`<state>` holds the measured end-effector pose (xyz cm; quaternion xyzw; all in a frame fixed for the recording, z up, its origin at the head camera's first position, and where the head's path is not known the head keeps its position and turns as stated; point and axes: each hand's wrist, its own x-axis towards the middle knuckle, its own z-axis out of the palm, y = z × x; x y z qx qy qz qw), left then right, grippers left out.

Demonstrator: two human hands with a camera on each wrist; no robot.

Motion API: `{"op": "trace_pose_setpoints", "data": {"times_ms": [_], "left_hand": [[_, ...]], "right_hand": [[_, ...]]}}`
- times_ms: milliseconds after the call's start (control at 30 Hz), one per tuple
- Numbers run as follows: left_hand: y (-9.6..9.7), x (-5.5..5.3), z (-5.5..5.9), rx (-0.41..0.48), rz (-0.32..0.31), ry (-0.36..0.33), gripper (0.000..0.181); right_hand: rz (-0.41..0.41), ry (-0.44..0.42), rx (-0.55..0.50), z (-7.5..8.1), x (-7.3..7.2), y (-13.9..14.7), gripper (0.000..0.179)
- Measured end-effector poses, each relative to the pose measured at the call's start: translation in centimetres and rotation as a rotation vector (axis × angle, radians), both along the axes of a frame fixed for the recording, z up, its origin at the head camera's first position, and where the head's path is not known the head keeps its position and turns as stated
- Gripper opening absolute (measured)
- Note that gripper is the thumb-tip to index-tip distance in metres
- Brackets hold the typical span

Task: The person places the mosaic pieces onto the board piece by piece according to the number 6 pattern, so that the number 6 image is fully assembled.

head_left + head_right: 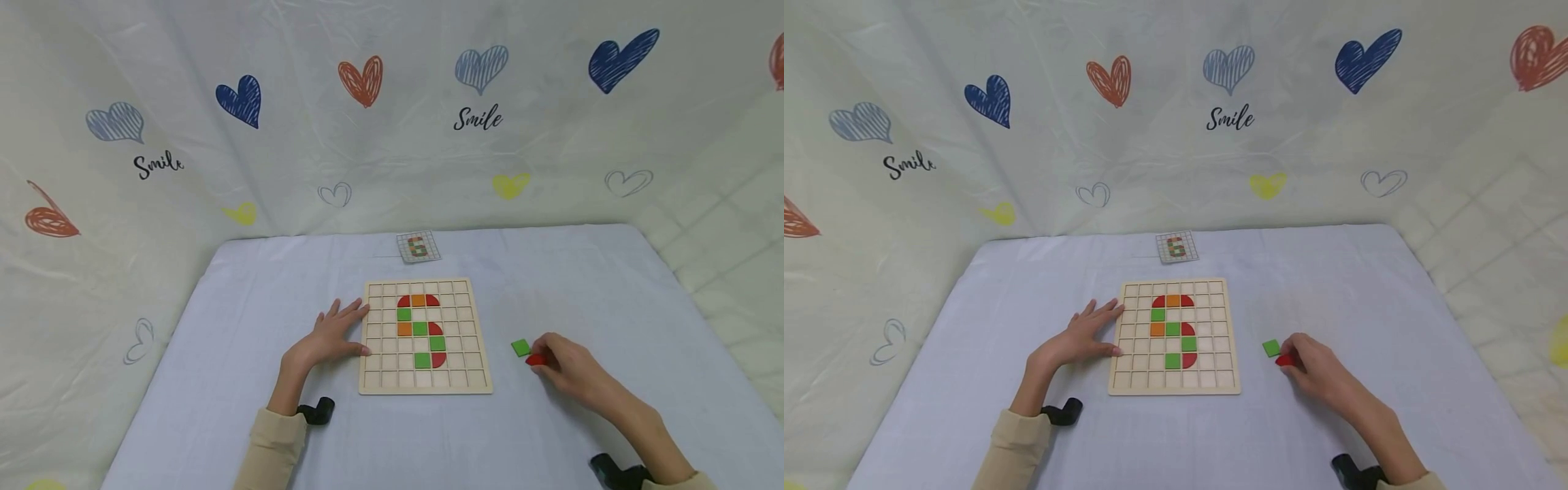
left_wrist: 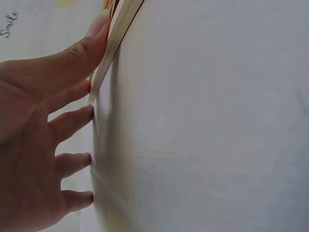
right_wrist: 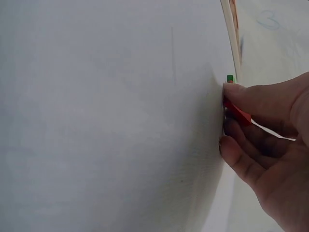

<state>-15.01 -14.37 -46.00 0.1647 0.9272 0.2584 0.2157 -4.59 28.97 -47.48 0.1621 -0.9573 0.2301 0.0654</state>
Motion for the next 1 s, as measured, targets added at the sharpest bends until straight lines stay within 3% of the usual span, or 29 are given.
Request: {"op": "trace_pose_setpoints", "data": {"times_ms": [367,667,1000], "left_hand": [[-0.4,0.1,-0.3,0.001,0.006,0.001,0.09],[-0.4,0.1,-0.3,0.013,-0.006,0.004,0.09],[-0.3,-0.1,-0.1,0.003,-0.012,0.006,0.09]], "right_hand": [[0.037,-0.039,-0.044,0.3,-0.5,-0.7,0.032],[0.085,0.034,-0.119,0.9,-1.4,-1.9,0.034],[0.134,-0.087,-0.134,1.6,-2.9,-3.5,0.027]]}}
